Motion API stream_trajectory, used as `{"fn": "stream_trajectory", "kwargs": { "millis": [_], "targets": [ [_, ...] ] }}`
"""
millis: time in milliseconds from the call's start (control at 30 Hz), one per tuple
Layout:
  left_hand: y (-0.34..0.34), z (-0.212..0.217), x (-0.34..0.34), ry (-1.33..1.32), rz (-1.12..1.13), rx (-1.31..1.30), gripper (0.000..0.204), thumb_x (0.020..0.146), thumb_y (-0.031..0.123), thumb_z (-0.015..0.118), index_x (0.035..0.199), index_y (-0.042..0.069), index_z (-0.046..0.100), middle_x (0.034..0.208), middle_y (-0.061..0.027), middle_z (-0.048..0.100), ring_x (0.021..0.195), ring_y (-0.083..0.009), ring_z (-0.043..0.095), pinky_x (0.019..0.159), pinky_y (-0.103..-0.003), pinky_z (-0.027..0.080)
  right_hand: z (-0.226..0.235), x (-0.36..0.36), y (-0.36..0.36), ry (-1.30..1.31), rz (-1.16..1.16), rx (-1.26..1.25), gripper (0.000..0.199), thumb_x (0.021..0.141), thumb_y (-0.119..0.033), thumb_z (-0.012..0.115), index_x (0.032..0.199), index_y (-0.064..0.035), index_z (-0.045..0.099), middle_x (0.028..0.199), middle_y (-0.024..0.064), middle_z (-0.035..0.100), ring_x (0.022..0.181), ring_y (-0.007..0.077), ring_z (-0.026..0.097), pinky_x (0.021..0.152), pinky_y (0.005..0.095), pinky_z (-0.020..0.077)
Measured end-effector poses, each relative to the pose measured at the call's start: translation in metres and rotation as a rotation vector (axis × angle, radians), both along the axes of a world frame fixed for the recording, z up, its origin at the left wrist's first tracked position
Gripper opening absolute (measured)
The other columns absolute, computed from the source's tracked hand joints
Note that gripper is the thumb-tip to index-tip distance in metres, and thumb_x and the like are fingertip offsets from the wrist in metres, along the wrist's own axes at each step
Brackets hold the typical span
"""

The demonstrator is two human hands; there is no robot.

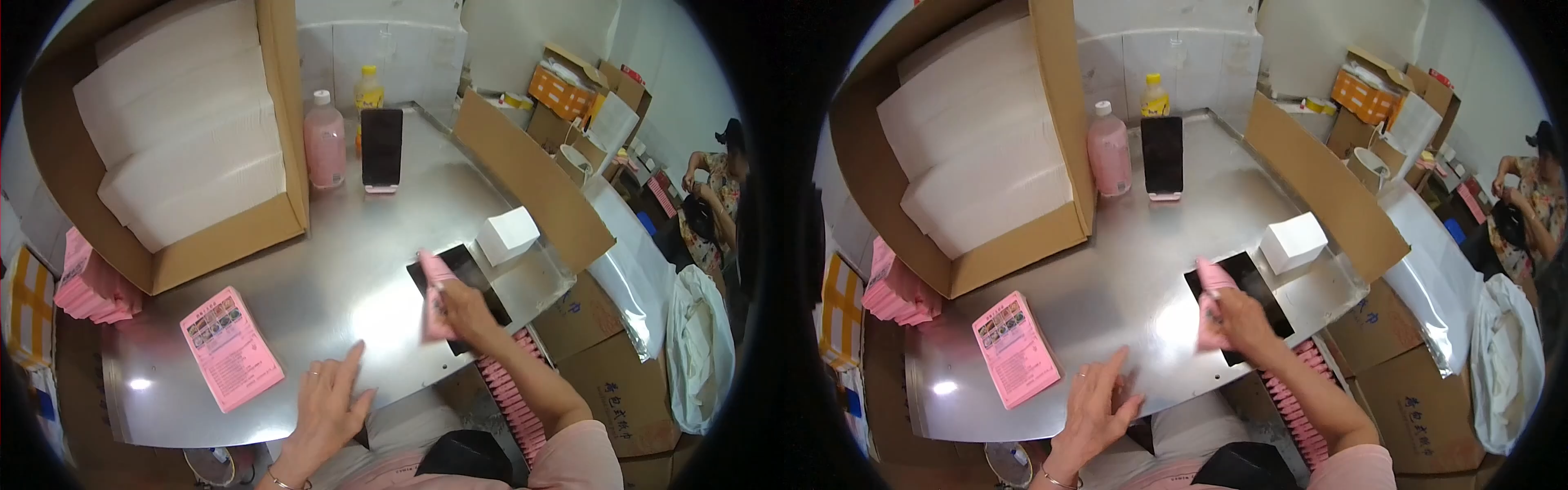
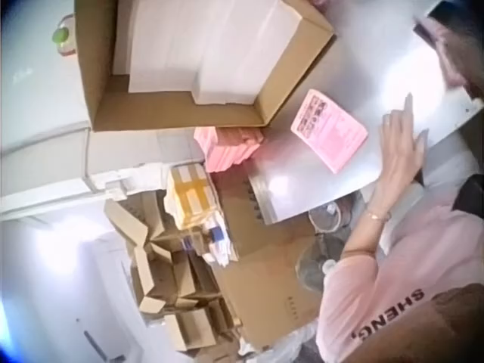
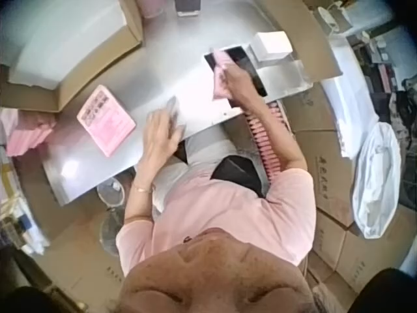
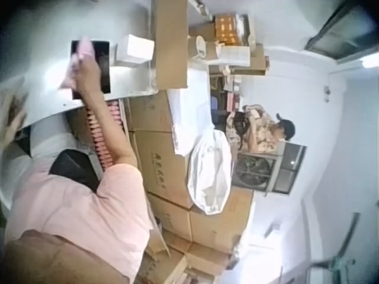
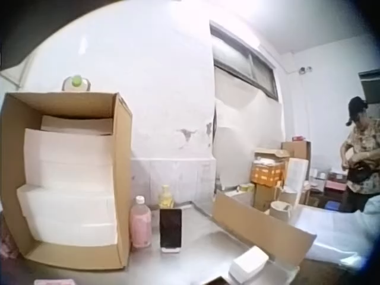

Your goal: Packaging pink brochures or flyers into white boxes at a workstation.

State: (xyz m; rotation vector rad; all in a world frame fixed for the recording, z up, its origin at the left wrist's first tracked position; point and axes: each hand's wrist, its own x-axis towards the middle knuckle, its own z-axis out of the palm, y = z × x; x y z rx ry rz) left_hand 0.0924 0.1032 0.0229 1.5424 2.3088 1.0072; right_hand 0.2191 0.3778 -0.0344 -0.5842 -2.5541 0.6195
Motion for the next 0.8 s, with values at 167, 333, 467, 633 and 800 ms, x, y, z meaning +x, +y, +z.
{"fn": "stream_trajectory", "kwargs": {
  "millis": [167, 333, 467, 633, 800],
  "targets": [
    [-0.013, -0.017, -0.029, 0.346, 0.157, 0.296, 0.04, 0.063, -0.004, 0.056, 0.103, 0.001, 0.056, 0.098, -0.0173, 0.054, 0.097, -0.0389, 0.052, 0.088, -0.05, 0.041, 0.024, 0.023, 0.005, -0.138, -0.053, 0.316, 0.007, 0.086, -0.012, 0.059, 0.083, -0.0061, 0.06, 0.072, 0.0184, 0.064, 0.067, 0.0383, 0.065, 0.059, 0.0495, 0.0511],
    [-0.064, -0.01, -0.092, 0.419, 0.547, 0.134, 0.028, 0.075, -0.002, 0.056, 0.102, 0.003, 0.055, 0.103, -0.0188, 0.055, 0.102, -0.0388, 0.051, 0.101, -0.05, 0.033, 0.054, 0.031, 0.076, -0.038, -0.47, 0.838, 0.015, 0.088, -0.018, 0.067, 0.095, -0.0052, 0.067, 0.086, 0.0115, 0.055, 0.087, 0.0281, 0.055, 0.075, 0.0441, 0.0417],
    [-0.082, -0.015, -0.105, 0.437, 0.442, -0.323, 0.026, 0.087, -0.002, 0.051, 0.113, 0.003, 0.054, 0.112, -0.0189, 0.056, 0.106, -0.0359, 0.053, 0.106, -0.045, 0.032, 0.037, 0.03, 0.086, 0.033, -0.471, 0.702, 0.015, 0.088, -0.019, 0.066, 0.087, -0.0045, 0.068, 0.086, 0.0115, 0.056, 0.088, 0.0286, 0.054, 0.075, 0.0449, 0.0424],
    [-0.02, -0.01, -0.066, 0.117, 0.334, 0.221, 0.039, 0.093, 0.001, 0.049, 0.132, 0.001, 0.05, 0.12, -0.0214, 0.057, 0.111, -0.0393, 0.053, 0.098, -0.044, 0.043, 0.042, 0.022, 0.089, 0.148, -0.46, 0.586, 0.017, 0.089, -0.018, 0.064, 0.085, -0.0026, 0.07, 0.085, 0.0126, 0.056, 0.086, 0.0308, 0.054, 0.074, 0.0442, 0.0436],
    [0.044, -0.027, 0.001, 0.447, -0.059, 0.087, 0.036, 0.083, 0.021, 0.071, 0.114, 0.006, 0.06, 0.098, -0.015, 0.055, 0.093, -0.0313, 0.051, 0.09, -0.048, 0.037, 0.045, 0.033, 0.098, 0.15, -0.436, 0.525, 0.018, 0.089, -0.018, 0.063, 0.085, -0.0021, 0.07, 0.085, 0.0133, 0.057, 0.086, 0.0313, 0.055, 0.074, 0.0446, 0.0439]
  ]
}}
